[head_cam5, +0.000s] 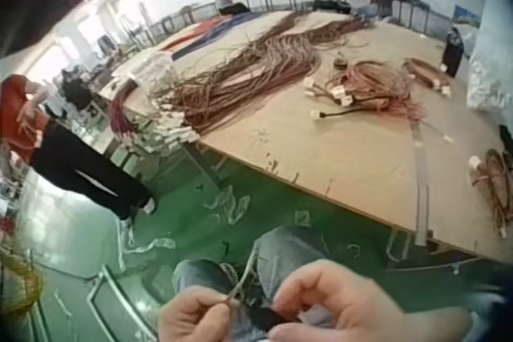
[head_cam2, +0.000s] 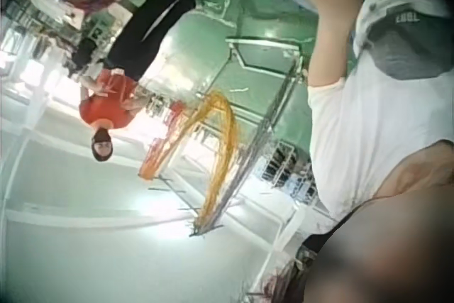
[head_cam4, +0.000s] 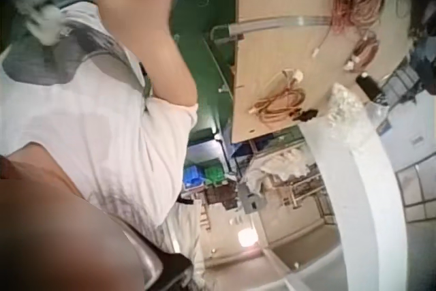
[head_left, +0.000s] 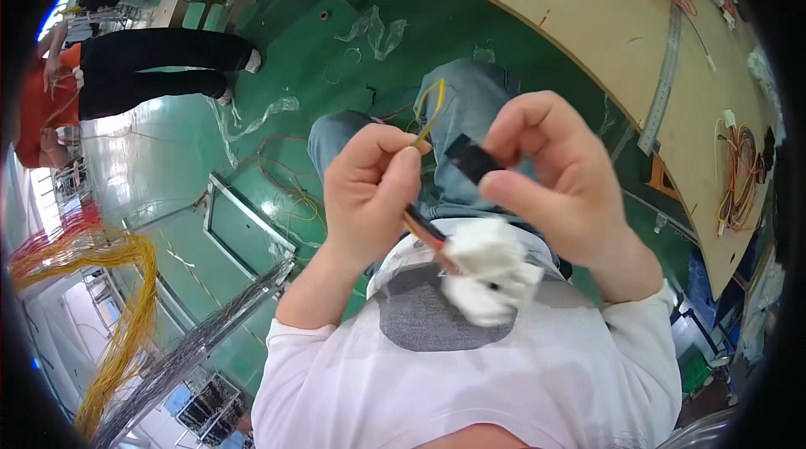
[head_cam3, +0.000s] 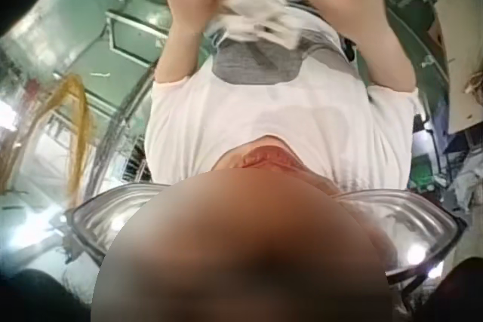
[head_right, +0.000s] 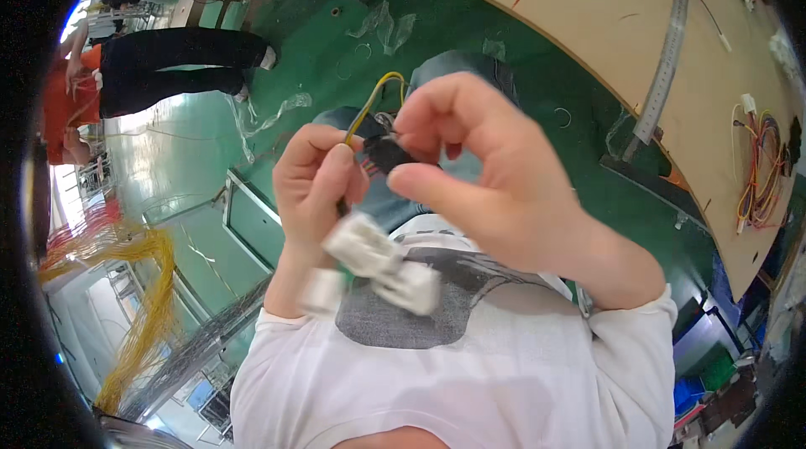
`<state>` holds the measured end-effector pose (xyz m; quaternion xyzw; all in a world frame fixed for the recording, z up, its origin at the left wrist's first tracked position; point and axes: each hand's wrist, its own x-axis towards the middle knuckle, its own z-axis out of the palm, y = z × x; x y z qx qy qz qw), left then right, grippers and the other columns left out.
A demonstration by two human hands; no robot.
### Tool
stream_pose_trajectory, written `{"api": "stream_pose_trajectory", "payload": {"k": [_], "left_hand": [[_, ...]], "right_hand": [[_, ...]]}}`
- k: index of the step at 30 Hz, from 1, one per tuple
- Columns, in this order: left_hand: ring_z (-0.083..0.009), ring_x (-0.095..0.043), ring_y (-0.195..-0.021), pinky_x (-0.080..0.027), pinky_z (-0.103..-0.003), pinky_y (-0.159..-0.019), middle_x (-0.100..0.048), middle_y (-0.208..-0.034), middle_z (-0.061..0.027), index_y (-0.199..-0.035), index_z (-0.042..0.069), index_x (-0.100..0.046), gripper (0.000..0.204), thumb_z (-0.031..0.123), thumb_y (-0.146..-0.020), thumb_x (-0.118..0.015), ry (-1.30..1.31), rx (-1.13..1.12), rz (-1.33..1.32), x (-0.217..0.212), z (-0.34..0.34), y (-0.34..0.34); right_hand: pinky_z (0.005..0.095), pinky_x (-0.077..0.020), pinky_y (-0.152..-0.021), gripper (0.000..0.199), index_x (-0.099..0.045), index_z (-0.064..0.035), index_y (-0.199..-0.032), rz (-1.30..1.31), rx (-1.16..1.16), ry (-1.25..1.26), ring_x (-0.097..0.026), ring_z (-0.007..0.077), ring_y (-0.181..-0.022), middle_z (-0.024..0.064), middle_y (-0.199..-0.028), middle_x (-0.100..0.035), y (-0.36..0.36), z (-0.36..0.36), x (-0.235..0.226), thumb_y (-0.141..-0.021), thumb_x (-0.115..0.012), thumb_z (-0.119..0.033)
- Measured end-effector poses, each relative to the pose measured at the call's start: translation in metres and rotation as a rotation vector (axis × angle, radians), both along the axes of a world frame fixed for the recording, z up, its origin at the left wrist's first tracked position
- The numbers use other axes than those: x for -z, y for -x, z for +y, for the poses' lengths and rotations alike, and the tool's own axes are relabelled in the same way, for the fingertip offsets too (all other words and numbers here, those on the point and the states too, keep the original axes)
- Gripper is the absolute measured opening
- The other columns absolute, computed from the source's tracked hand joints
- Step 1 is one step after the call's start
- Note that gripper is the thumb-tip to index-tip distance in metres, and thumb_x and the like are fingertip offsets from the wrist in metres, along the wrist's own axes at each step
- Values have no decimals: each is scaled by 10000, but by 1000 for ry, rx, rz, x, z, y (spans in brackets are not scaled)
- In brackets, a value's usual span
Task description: Sorting bundles of colored electrical wires and applying electrical tape to the connectors and wire bundles.
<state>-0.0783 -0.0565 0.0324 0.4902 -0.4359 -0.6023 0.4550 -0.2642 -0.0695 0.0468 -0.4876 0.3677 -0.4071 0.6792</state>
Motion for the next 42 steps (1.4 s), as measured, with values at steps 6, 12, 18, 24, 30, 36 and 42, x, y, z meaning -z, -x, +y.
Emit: {"api": "stream_pose_trajectory", "payload": {"k": [6, 12, 18, 24, 30, 36, 42], "left_hand": [[-11, -431, -491, -318, -165, -424, -509, -576, -4, -806, -28, -554, 51, -36, -769, -519, 195, -9, -342, -1, 0, 6], [-32, -460, -497, -360, -174, -442, -540, -599, -25, -824, -37, -592, 101, -52, -735, -546, 295, -20, -474, -3, 1, 3], [-77, -506, -495, -389, -190, -445, -570, -631, -69, -827, -30, -613, 141, -62, -696, -569, 376, -32, -502, 0, 1, 2], [-76, -507, -491, -390, -188, -444, -571, -628, -71, -835, -19, -622, 161, -63, -686, -579, 438, -27, -562, 1, 5, 3], [-35, -488, -516, -370, -178, -438, -579, -633, -35, -874, -22, -611, 178, -47, -699, -595, 389, -41, -417, 1, 9, 4], [-22, -485, -547, -351, -146, -465, -581, -657, -19, -855, -39, -590, 102, 21, -772, -588, 162, 17, -174, 1, 7, -2], [-40, -508, -552, -377, -163, -470, -575, -647, -29, -844, -35, -559, 74, 31, -813, -546, 197, 65, -275, -7, 5, -2]], "right_hand": [[230, -412, -681, 253, -447, -5, -920, 45, 78, 78, -490, 98, -737, 42, -817, -507, -12, 4, 11, -727, -611, -7], [227, -419, -655, 254, -446, -8, -911, 120, 96, 134, -492, 100, -710, 46, -789, -513, -19, 3, 13, -721, -616, -10], [231, -388, -760, 296, -427, -24, -931, 180, 55, 76, -482, 92, -798, 27, -833, -485, -23, 4, 12, -700, -601, 33], [207, -382, -708, 266, -436, -23, -914, 207, 138, 60, -472, 76, -750, 19, -809, -487, -32, 7, 15, -710, -601, 17], [194, -377, -682, 259, -461, -13, -969, 108, 241, -6, -465, 65, -722, 8, -769, -496, -39, 10, 18, -743, -588, -14], [238, -373, -683, 205, -620, -58, -903, 465, 140, 436, -478, 123, -745, 35, -759, -506, -28, 0, 27, -701, -646, -76], [291, -364, -702, 126, -585, -54, -702, 644, 117, 838, -470, 204, -758, 54, -763, -499, -17, -23, 12, -622, -675, -92]]}}
